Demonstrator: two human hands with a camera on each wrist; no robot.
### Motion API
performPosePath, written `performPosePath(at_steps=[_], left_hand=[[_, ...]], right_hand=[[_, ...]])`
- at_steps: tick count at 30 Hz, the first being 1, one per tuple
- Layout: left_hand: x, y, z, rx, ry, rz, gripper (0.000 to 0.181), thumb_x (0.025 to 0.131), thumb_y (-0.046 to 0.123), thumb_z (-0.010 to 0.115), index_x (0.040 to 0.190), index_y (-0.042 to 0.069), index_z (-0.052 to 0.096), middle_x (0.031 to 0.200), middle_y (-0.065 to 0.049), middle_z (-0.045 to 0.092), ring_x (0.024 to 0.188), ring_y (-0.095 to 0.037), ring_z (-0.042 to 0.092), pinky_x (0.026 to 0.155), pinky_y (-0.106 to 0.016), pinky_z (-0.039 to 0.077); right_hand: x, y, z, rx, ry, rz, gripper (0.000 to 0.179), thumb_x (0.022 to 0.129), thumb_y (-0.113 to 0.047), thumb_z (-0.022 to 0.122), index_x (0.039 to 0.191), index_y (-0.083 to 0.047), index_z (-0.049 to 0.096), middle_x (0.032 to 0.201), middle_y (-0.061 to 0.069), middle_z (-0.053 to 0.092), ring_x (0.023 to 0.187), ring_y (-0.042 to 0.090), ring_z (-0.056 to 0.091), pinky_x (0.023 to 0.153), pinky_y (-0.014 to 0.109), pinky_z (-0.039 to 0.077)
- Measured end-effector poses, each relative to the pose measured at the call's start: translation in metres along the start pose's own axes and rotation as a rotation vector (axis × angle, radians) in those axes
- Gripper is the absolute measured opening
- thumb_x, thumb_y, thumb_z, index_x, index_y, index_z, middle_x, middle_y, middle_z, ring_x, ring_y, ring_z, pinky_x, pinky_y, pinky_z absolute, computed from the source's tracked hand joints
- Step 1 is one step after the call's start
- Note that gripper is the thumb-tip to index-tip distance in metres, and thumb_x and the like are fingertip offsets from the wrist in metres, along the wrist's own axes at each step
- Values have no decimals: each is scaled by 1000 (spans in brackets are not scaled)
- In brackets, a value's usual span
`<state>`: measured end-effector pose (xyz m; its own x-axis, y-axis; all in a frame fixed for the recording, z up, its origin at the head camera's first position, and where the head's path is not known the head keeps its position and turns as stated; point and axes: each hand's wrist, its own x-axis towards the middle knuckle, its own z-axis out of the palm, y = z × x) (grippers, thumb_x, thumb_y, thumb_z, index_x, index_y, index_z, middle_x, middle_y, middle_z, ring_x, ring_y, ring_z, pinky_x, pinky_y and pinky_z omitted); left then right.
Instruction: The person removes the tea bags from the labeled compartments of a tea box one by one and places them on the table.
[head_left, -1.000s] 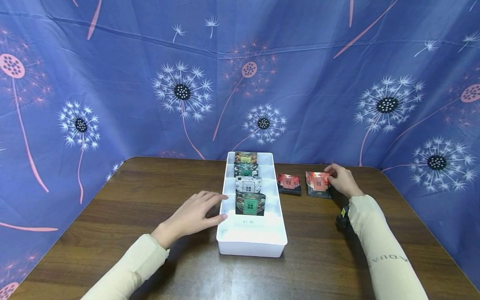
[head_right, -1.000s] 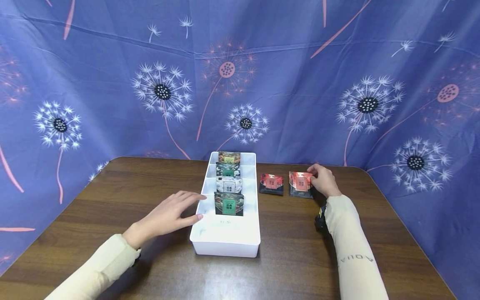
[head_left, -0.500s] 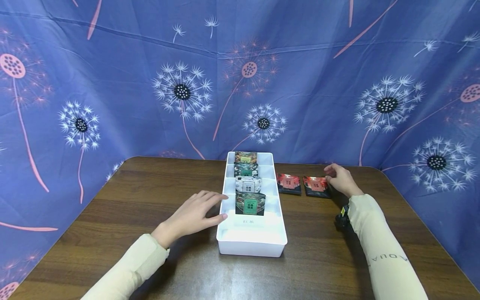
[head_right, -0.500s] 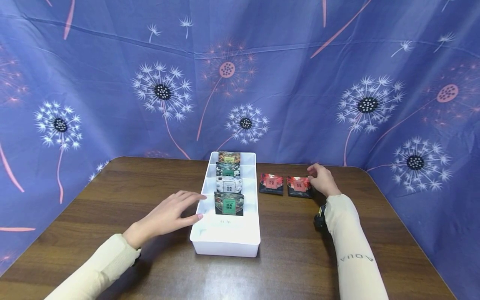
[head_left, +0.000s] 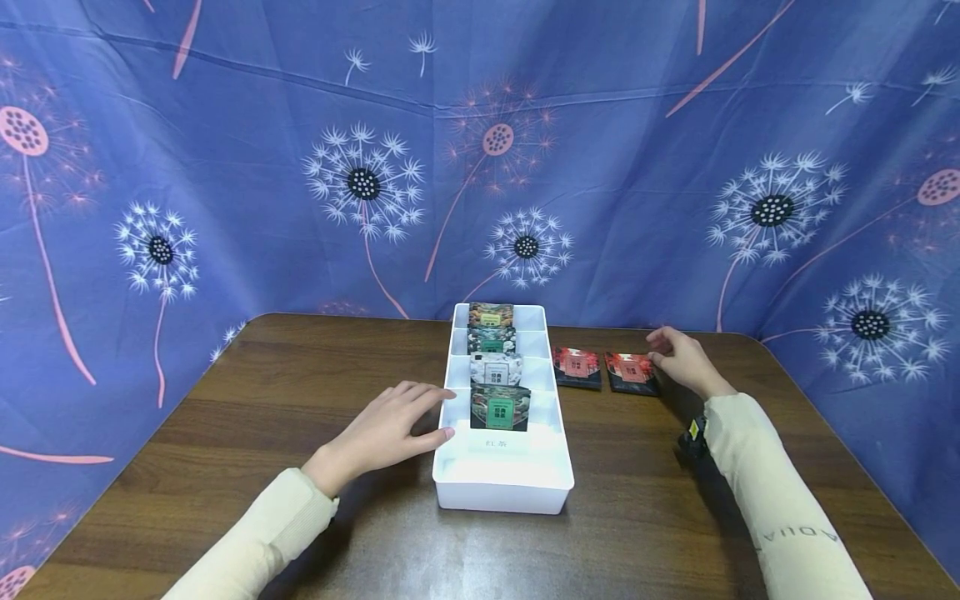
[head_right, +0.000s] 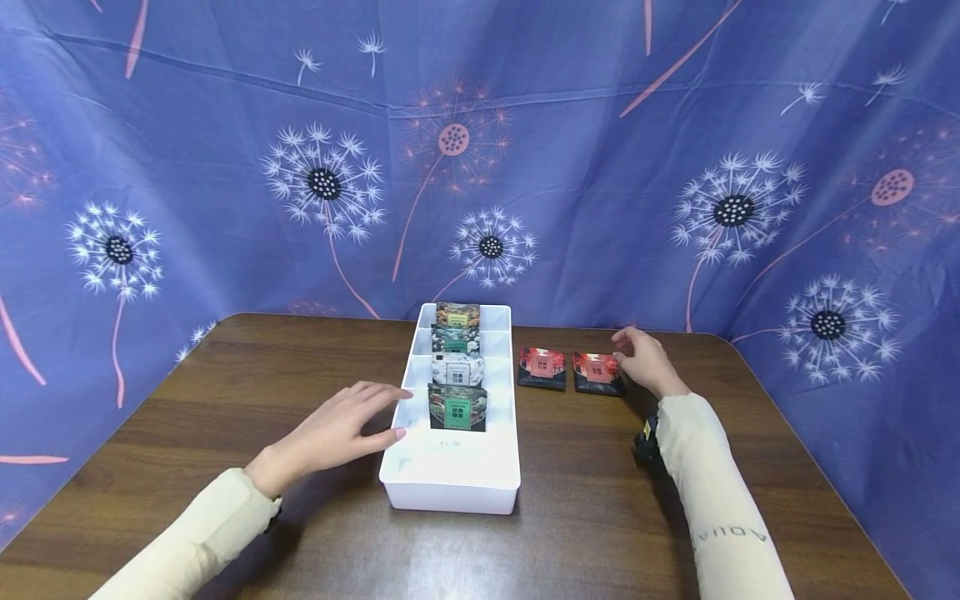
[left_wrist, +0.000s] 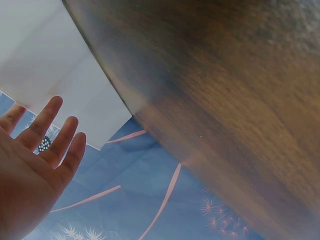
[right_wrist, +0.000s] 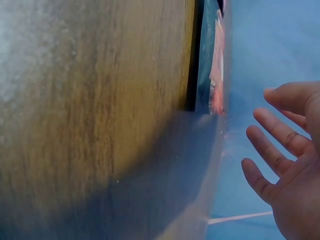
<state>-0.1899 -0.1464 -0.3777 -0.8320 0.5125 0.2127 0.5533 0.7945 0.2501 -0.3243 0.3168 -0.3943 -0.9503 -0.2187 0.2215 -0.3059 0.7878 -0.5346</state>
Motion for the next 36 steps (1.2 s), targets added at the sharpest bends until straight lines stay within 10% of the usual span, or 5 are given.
performPosePath(at_steps=[36], left_hand=[[-1, 0, 1, 3, 8, -1, 60, 85, 66, 39, 132, 28, 47, 127, 8, 53, 119, -14, 46, 97, -44, 37]], right_hand=[[-37, -102, 24, -100, 1, -430, 23, 83, -8, 64, 106, -10, 59, 106, 7, 60, 97, 28, 53, 79, 47, 38]])
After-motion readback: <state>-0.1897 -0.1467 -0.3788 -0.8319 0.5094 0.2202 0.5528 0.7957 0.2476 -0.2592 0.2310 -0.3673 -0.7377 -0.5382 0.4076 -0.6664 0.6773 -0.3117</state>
